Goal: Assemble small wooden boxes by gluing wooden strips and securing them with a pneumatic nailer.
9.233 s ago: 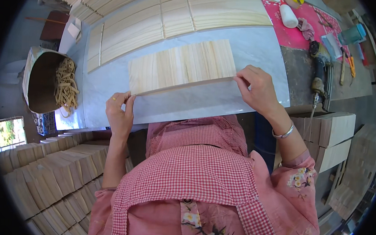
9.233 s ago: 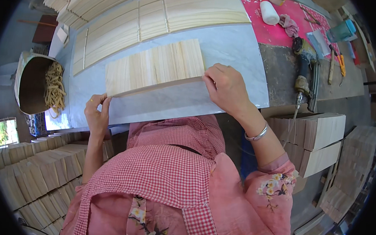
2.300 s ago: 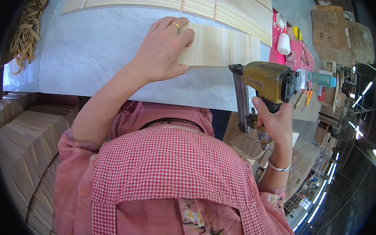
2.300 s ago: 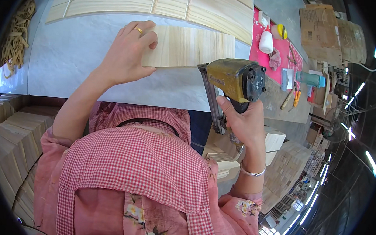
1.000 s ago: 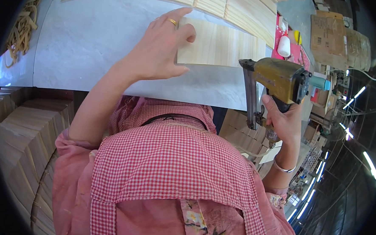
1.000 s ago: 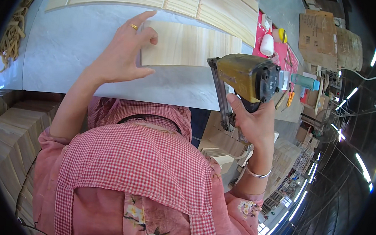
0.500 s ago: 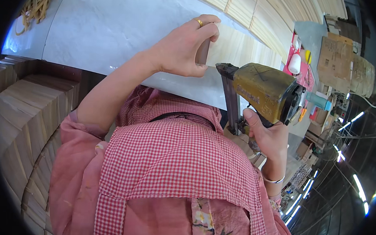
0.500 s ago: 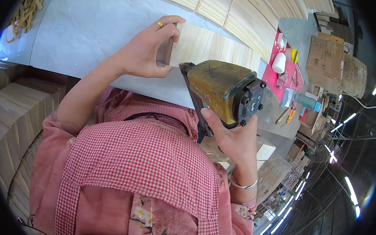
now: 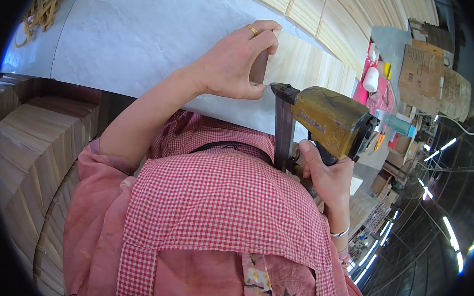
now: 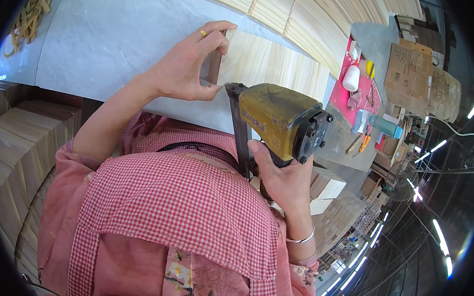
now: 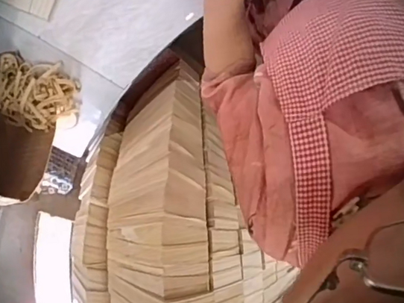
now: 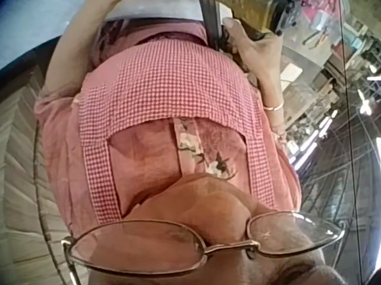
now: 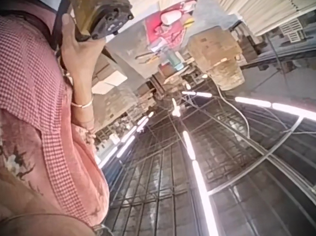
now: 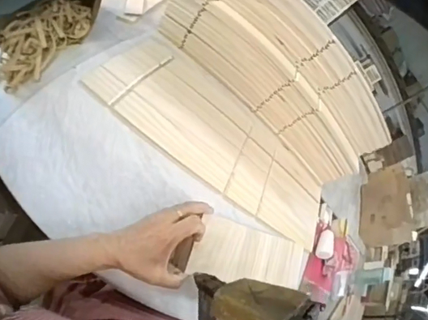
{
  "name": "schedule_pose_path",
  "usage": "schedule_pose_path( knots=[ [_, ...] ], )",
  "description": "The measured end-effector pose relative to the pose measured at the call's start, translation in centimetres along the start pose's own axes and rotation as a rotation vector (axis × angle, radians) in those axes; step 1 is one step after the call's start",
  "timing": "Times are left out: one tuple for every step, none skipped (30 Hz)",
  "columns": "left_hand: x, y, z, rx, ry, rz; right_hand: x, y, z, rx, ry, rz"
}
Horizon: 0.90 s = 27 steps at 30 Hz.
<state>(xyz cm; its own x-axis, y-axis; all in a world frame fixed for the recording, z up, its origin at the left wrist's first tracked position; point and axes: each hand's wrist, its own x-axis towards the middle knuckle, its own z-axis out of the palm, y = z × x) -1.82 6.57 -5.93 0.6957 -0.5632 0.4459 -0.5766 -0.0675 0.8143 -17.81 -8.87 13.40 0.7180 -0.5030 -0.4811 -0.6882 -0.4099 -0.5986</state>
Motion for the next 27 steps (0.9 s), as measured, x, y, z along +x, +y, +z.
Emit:
schedule_pose_path(
  knots=[
    [-0.1,0.0,-0.1,0.000,-0.016,-0.010,0.0,-0.2,0.0,-0.001,-0.006,0.014],
    [-0.3,0.0,-0.3,0.000,-0.030,-0.022,0.1,-0.4,0.0,-0.002,-0.013,0.027],
    [-0.4,0.0,-0.3,0.001,-0.029,-0.024,0.2,-0.4,0.0,-0.003,-0.015,0.026],
    [-0.5,0.0,-0.4,-0.016,-0.001,-0.043,0.4,-0.4,-0.1,-0.011,-0.002,-0.013],
    [-0.7,0.1,-0.5,-0.033,0.028,-0.064,0.6,-0.4,-0.2,-0.019,0.009,-0.053],
    [-0.9,0.1,-0.6,-0.049,0.058,-0.085,0.9,-0.4,-0.2,-0.027,0.019,-0.093],
    [-1.2,0.3,-0.7,-0.065,0.089,-0.107,1.1,-0.5,-0.1,-0.036,0.027,-0.134],
    [-1.3,0.5,-0.9,-0.067,0.090,-0.109,1.3,-0.8,-0.1,-0.039,0.027,-0.133],
    [-1.7,0.8,-1.3,-0.080,0.108,-0.126,1.7,-1.1,0.1,-0.025,0.030,-0.169],
    [-2.1,1.1,-1.7,-0.089,0.127,-0.144,2.1,-1.3,0.3,-0.009,0.031,-0.208],
    [-2.5,1.4,-2.1,-0.100,0.145,-0.161,2.5,-1.6,0.4,0.006,0.032,-0.245],
    [-2.9,1.6,-2.4,-0.110,0.161,-0.178,2.8,-1.8,0.5,0.023,0.035,-0.282],
    [-3.5,1.7,-2.6,-0.108,0.166,-0.183,3.0,-2.1,0.5,0.020,0.029,-0.283],
    [-4.0,1.8,-2.8,-0.112,0.190,-0.203,3.2,-2.5,0.5,0.010,0.018,-0.269],
    [-4.5,1.8,-2.9,-0.116,0.214,-0.223,3.3,-2.9,0.5,0.000,0.008,-0.253],
    [-5.0,1.8,-3.0,-0.122,0.237,-0.243,3.5,-3.2,0.5,-0.009,0.000,-0.236],
    [-5.2,1.8,-3.0,-0.128,0.258,-0.262,3.6,-3.3,0.5,-0.019,-0.007,-0.219],
    [-5.4,1.9,-3.1,-0.128,0.259,-0.265,3.7,-3.4,0.5,-0.020,-0.010,-0.217],
    [-5.5,2.0,-3.3,-0.119,0.271,-0.257,3.9,-3.3,0.4,-0.039,-0.020,-0.227],
    [-5.5,2.1,-3.4,-0.110,0.283,-0.249,4.1,-3.2,0.2,-0.059,-0.029,-0.237],
    [-5.6,2.2,-3.5,-0.101,0.295,-0.240,4.2,-3.1,0.0,-0.078,-0.037,-0.247],
    [-5.7,2.2,-3.6,-0.092,0.306,-0.230,4.4,-3.1,-0.2,-0.097,-0.045,-0.257],
    [-5.7,2.2,-3.6,-0.093,0.307,-0.229,4.6,-3.3,-0.4,-0.098,-0.044,-0.257],
    [-5.9,2.1,-3.5,-0.084,0.327,-0.232,4.9,-3.4,-0.6,-0.113,-0.063,-0.273],
    [-6.1,2.0,-3.3,-0.076,0.347,-0.235,5.1,-3.6,-0.7,-0.128,-0.083,-0.290],
    [-6.3,1.9,-3.2,-0.066,0.367,-0.237,5.4,-3.9,-0.9,-0.143,-0.102,-0.307],
    [-6.3,1.9,-3.1,-0.056,0.388,-0.239,5.6,-4.1,-1.1,-0.159,-0.122,-0.326]
  ],
)
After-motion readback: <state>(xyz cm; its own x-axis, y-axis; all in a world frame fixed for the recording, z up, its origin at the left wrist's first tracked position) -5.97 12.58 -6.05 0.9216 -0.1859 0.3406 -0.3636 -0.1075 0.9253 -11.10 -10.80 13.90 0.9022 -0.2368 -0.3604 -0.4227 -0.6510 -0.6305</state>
